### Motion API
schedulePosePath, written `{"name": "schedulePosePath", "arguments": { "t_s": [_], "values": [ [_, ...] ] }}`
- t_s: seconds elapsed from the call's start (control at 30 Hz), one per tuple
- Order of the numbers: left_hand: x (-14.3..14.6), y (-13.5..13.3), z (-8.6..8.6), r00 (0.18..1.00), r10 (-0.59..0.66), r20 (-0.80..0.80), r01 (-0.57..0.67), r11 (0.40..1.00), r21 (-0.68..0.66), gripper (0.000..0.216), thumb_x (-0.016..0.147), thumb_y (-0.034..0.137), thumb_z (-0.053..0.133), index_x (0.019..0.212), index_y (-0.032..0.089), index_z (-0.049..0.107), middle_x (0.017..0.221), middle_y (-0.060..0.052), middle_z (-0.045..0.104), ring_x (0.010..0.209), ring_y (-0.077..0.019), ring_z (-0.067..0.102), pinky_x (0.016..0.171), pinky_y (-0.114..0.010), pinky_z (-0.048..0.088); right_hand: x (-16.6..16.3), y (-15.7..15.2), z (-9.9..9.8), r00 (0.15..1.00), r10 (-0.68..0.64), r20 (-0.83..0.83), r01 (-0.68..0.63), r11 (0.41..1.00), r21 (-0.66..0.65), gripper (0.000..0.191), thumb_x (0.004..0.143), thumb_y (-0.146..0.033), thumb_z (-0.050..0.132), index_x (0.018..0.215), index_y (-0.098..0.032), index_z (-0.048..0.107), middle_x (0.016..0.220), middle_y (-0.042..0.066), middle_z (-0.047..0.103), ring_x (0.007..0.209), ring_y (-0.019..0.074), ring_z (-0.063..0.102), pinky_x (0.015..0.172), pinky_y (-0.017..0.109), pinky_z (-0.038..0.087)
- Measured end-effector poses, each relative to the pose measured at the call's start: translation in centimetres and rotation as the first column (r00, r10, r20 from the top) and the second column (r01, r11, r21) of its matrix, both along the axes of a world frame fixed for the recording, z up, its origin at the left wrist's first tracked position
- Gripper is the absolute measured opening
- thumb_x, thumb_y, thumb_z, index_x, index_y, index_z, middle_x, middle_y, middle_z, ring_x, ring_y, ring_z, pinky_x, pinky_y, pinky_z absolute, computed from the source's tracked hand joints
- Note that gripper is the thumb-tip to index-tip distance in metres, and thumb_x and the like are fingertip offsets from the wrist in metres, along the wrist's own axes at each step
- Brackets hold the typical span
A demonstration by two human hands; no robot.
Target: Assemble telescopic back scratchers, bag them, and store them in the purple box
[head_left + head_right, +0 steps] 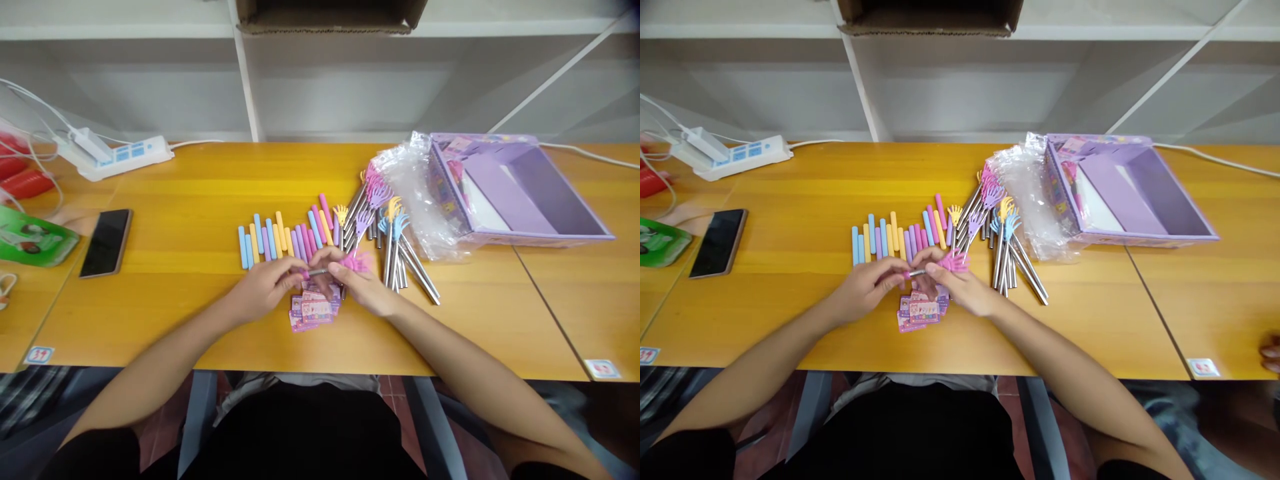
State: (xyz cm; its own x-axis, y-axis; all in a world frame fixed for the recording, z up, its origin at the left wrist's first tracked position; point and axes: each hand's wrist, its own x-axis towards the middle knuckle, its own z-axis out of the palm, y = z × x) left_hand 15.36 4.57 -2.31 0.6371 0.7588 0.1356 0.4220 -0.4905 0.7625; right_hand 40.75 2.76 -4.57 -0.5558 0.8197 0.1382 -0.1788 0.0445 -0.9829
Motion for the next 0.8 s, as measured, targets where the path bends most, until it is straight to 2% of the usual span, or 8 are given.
{"name": "schedulePosePath", "arguments": {
  "t_s": [0.07,0.1,0.2,0.3,0.4,0.5,0.6,0.8],
  "values": [
    [-0.7,1.3,0.5,0.997,0.081,-0.016,-0.082,0.996,-0.047,0.030,0.113,0.042,0.048,0.128,0.023,0.067,0.097,-0.001,0.077,0.083,-0.0154,0.071,0.078,-0.027,0.053,0.6,1.0,0.3,0.995,-0.101,0.009,0.101,0.993,0.055,0.030,0.108,-0.047,0.061,0.126,-0.025,0.051,0.085,-0.005,0.056,0.061,0.0106,0.053,0.058,0.026,0.048],
    [-1.1,1.8,0.7,0.994,0.108,-0.033,-0.109,0.993,-0.052,0.032,0.114,0.043,0.046,0.129,0.023,0.066,0.098,-0.001,0.076,0.084,-0.0156,0.070,0.079,-0.027,0.052,1.0,1.4,0.4,0.981,-0.193,0.030,0.189,0.975,0.115,0.038,0.105,-0.044,0.066,0.134,-0.026,0.048,0.093,-0.004,0.057,0.062,0.0099,0.054,0.057,0.026,0.049],
    [-1.9,2.8,0.9,0.985,0.104,-0.140,-0.110,0.993,-0.036,0.035,0.114,0.046,0.044,0.127,0.023,0.067,0.105,-0.002,0.076,0.091,-0.0181,0.070,0.085,-0.030,0.053,2.0,1.9,0.5,0.865,-0.468,0.182,0.357,0.828,0.433,0.067,0.102,-0.035,0.071,0.159,-0.032,0.034,0.123,0.006,0.056,0.078,0.0130,0.063,0.065,0.030,0.057],
    [-1.8,2.6,0.4,0.966,0.009,-0.259,-0.011,1.000,-0.006,0.038,0.114,0.049,0.043,0.127,0.023,0.068,0.118,-0.006,0.077,0.104,-0.0225,0.072,0.092,-0.035,0.055,2.6,1.7,0.6,0.700,-0.614,0.365,0.156,0.630,0.761,0.054,0.105,-0.031,0.066,0.156,-0.028,0.049,0.136,0.014,0.056,0.103,0.0221,0.068,0.082,0.038,0.062],
    [-1.0,1.8,-0.4,0.931,-0.041,-0.363,0.072,0.995,0.071,0.039,0.115,0.042,0.040,0.135,0.022,0.066,0.125,-0.009,0.076,0.112,-0.0257,0.072,0.097,-0.039,0.056,2.6,1.4,0.4,0.592,-0.634,0.497,-0.130,0.533,0.836,0.030,0.111,-0.031,0.058,0.138,-0.022,0.066,0.125,0.013,0.067,0.104,0.0227,0.070,0.083,0.036,0.060],
    [-0.4,1.3,-1.1,0.899,-0.028,-0.438,0.123,0.974,0.191,0.040,0.116,0.035,0.035,0.135,0.019,0.066,0.121,-0.011,0.075,0.108,-0.0248,0.073,0.093,-0.037,0.057,2.5,1.2,0.1,0.528,-0.638,0.561,-0.286,0.489,0.824,0.028,0.113,-0.026,0.052,0.133,-0.018,0.069,0.114,0.010,0.074,0.094,0.0198,0.071,0.077,0.032,0.056],
    [-0.4,1.1,-1.3,0.889,0.031,-0.457,0.130,0.940,0.316,0.040,0.117,0.038,0.036,0.131,0.019,0.068,0.115,-0.009,0.076,0.097,-0.0218,0.073,0.082,-0.032,0.056,2.5,1.2,0.4,0.512,-0.642,0.571,-0.330,0.466,0.821,0.026,0.112,-0.020,0.052,0.129,-0.016,0.071,0.109,0.011,0.077,0.093,0.0208,0.072,0.076,0.033,0.054],
    [-1.0,1.2,-0.8,0.877,0.064,-0.477,0.162,0.894,0.419,0.035,0.116,0.038,0.043,0.127,0.020,0.070,0.108,-0.008,0.079,0.091,-0.0192,0.074,0.073,-0.027,0.054,2.3,1.0,2.0,0.535,-0.601,0.594,-0.315,0.511,0.800,0.029,0.111,-0.017,0.048,0.124,-0.018,0.074,0.108,0.011,0.078,0.092,0.0232,0.070,0.080,0.037,0.052]
  ]
}}
